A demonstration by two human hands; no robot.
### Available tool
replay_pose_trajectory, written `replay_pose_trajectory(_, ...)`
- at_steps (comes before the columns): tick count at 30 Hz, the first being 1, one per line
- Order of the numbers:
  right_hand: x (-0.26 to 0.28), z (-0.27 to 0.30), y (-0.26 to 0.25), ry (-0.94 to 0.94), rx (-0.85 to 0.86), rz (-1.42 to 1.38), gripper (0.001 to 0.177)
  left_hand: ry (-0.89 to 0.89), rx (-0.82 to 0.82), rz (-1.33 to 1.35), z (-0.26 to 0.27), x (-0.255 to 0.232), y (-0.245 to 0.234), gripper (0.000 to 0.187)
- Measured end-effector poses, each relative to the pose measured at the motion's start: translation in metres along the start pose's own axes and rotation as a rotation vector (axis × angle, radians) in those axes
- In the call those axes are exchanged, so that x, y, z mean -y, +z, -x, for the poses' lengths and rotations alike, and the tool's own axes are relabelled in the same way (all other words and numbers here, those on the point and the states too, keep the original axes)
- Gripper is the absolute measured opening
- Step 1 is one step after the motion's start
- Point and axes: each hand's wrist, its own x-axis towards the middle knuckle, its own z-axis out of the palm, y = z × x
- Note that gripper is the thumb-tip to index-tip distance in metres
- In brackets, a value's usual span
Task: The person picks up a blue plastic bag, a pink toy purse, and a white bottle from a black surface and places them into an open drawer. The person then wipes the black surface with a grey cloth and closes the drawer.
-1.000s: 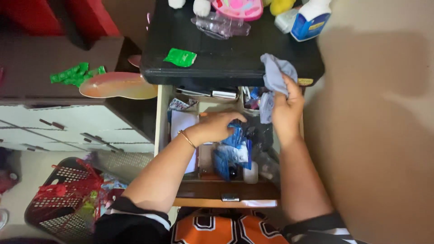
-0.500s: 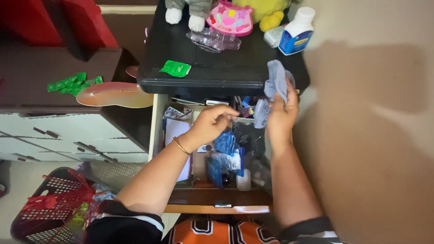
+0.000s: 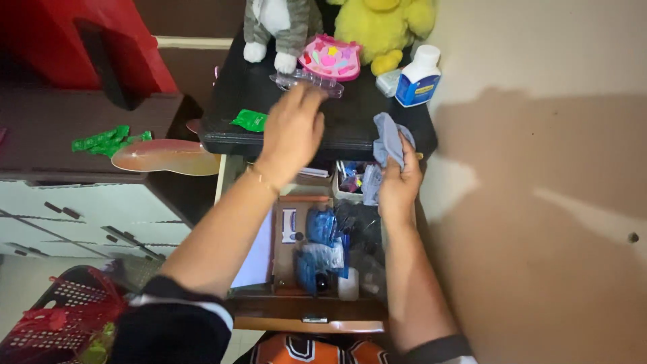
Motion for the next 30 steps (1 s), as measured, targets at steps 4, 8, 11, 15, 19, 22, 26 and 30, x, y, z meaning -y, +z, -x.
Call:
replay_pose_trajectory(4,0.003,0.001,0.0,-0.034,0.0,0.038,0.049,-0.118,0.14,-0.309,-0.019,0.041,0.04,0.052)
replay_pose_trajectory(8,-0.008,-0.002,-0.004,-0.041,0.011,0.075,0.051,0.014,0.107,-0.393,-0.023,0.068,0.059,0.023)
replay_pose_trajectory(11,-0.015,-0.008,-0.005,-0.059,0.025,0.112,0.052,0.081,0.194,-0.291,-0.031,0.074,0.051,0.02)
replay_pose_trajectory(15,-0.005,0.003,-0.004,-0.048,0.014,0.102,0.054,0.215,0.212,-0.308,-0.035,0.071,0.036,0.017)
replay_pose_trajectory(19,-0.021,-0.004,-0.002,-0.007,-0.03,0.057,0.045,0.165,0.377,-0.062,-0.038,0.048,0.004,0.027)
replay_pose_trajectory(22,-0.048,-0.016,-0.006,0.019,-0.149,-0.05,0.026,0.154,0.378,-0.041,-0.032,0.029,-0.011,0.028)
replay_pose_trajectory(26,0.004,-0.002,0.0,0.164,-0.134,-0.174,0.019,0.274,0.282,0.0,-0.012,-0.006,-0.014,0.025)
replay_pose_trajectory(30,0.032,0.013,0.001,0.159,-0.006,-0.237,0.043,0.389,0.129,-0.082,0.021,-0.049,-0.003,0.015)
